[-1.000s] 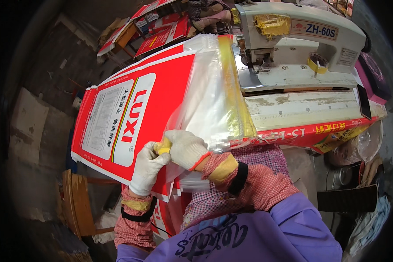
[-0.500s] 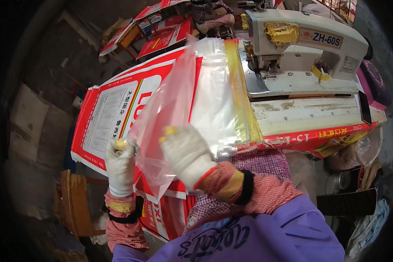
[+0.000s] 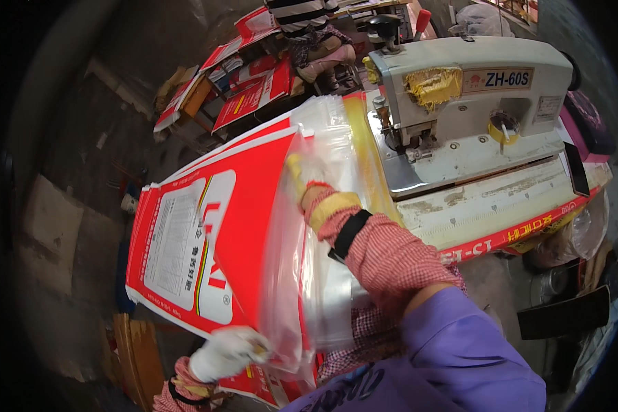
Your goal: Sewing the tops of large plastic fertilizer bags using a heavy-duty sewing machine.
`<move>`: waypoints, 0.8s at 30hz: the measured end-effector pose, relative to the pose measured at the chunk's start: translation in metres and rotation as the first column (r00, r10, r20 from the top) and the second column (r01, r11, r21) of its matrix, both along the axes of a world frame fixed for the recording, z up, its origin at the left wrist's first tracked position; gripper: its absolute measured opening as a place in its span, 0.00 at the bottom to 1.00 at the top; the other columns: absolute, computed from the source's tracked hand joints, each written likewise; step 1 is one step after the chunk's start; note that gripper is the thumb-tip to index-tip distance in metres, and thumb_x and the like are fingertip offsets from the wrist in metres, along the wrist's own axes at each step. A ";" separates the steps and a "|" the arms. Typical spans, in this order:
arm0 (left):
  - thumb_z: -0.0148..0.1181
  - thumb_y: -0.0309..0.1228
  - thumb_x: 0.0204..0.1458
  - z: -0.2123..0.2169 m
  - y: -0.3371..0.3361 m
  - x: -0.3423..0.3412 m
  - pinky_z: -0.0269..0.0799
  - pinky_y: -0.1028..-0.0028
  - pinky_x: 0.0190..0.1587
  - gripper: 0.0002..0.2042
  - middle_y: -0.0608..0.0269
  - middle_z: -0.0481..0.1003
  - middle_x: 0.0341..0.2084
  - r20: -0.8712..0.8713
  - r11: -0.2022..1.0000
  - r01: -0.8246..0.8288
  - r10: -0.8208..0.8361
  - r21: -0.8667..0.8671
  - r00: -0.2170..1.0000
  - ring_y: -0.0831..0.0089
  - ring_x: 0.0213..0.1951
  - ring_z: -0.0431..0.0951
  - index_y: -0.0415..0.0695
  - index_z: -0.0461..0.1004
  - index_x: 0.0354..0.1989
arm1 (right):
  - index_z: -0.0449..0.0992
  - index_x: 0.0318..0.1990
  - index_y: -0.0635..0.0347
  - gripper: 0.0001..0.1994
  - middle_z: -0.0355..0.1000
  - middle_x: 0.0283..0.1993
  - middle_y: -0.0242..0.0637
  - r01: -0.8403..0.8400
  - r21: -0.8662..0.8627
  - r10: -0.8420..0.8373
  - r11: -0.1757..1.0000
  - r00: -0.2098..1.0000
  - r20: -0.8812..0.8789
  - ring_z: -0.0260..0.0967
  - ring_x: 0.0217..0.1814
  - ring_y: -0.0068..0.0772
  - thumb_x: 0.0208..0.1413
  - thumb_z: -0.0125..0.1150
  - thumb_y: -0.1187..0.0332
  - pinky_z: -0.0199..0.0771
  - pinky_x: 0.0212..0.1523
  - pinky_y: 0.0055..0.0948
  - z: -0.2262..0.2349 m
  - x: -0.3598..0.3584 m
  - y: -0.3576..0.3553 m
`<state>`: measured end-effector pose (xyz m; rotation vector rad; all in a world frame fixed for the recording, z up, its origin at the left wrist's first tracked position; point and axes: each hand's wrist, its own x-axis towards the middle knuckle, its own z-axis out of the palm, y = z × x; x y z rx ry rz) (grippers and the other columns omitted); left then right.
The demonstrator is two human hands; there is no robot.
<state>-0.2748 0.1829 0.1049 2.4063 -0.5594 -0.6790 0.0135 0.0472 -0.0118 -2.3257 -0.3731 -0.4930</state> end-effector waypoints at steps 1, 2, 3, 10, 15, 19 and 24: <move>0.50 0.17 0.37 -0.015 0.002 -0.004 0.69 0.72 0.37 0.06 0.61 0.71 0.27 -0.084 0.974 0.085 -0.105 -0.212 0.991 0.63 0.33 0.72 0.40 0.69 0.24 | 0.74 0.33 0.57 0.17 0.70 0.27 0.44 0.018 0.011 -0.018 1.000 1.000 0.003 0.68 0.31 0.43 0.52 0.48 0.52 0.68 0.33 0.36 0.000 0.022 -0.003; 0.51 0.19 0.41 -0.027 0.000 0.001 0.67 0.72 0.35 0.03 0.58 0.70 0.26 -0.279 0.940 0.225 -0.294 -0.256 0.914 0.61 0.30 0.70 0.39 0.68 0.25 | 0.73 0.36 0.60 0.21 0.70 0.28 0.45 0.162 0.386 -0.072 0.908 0.969 -0.237 0.68 0.33 0.43 0.53 0.46 0.49 0.68 0.35 0.37 -0.006 0.045 -0.006; 0.50 0.19 0.41 -0.033 -0.001 -0.001 0.66 0.71 0.35 0.03 0.58 0.68 0.25 -0.369 0.932 0.329 -0.361 -0.149 0.856 0.61 0.30 0.70 0.39 0.68 0.25 | 0.72 0.39 0.62 0.25 0.70 0.29 0.47 0.354 0.660 -0.022 0.662 0.890 -0.455 0.68 0.35 0.44 0.54 0.43 0.46 0.67 0.37 0.37 -0.015 0.063 -0.010; 0.56 0.24 0.46 0.059 -0.043 0.141 0.69 0.76 0.33 0.06 0.60 0.71 0.27 -0.224 0.963 0.121 -0.177 -0.242 0.958 0.71 0.27 0.71 0.40 0.71 0.33 | 0.62 0.53 0.58 0.20 0.68 0.38 0.36 -0.522 0.814 0.328 0.256 0.839 0.435 0.67 0.40 0.32 0.54 0.48 0.60 0.67 0.40 0.34 -0.059 0.008 0.027; 0.68 0.30 0.31 0.052 -0.069 0.277 0.68 0.67 0.42 0.25 0.55 0.70 0.38 0.783 0.905 -0.149 -0.252 0.399 0.569 0.60 0.40 0.71 0.41 0.69 0.42 | 0.52 0.60 0.63 0.35 0.70 0.39 0.52 -0.133 0.773 0.591 0.620 0.727 -0.349 0.70 0.37 0.46 0.49 0.54 0.52 0.68 0.36 0.34 0.032 -0.041 -0.002; 0.65 0.30 0.33 0.027 -0.093 0.317 0.69 0.70 0.38 0.19 0.58 0.71 0.35 0.709 0.679 -0.257 -0.553 0.688 0.438 0.64 0.37 0.72 0.42 0.71 0.38 | 0.52 0.61 0.55 0.34 0.69 0.44 0.51 -0.288 0.701 0.708 0.652 0.562 -0.427 0.68 0.45 0.47 0.48 0.55 0.52 0.66 0.43 0.34 0.069 -0.055 -0.023; 0.57 0.26 0.39 -0.012 -0.096 0.319 0.72 0.70 0.32 0.10 0.61 0.72 0.22 0.235 0.571 0.159 -0.554 0.806 0.799 0.66 0.28 0.75 0.44 0.70 0.33 | 0.61 0.56 0.52 0.27 0.69 0.45 0.49 -0.445 0.606 0.746 0.660 0.480 -0.461 0.68 0.45 0.45 0.49 0.52 0.52 0.66 0.45 0.35 0.043 -0.053 -0.018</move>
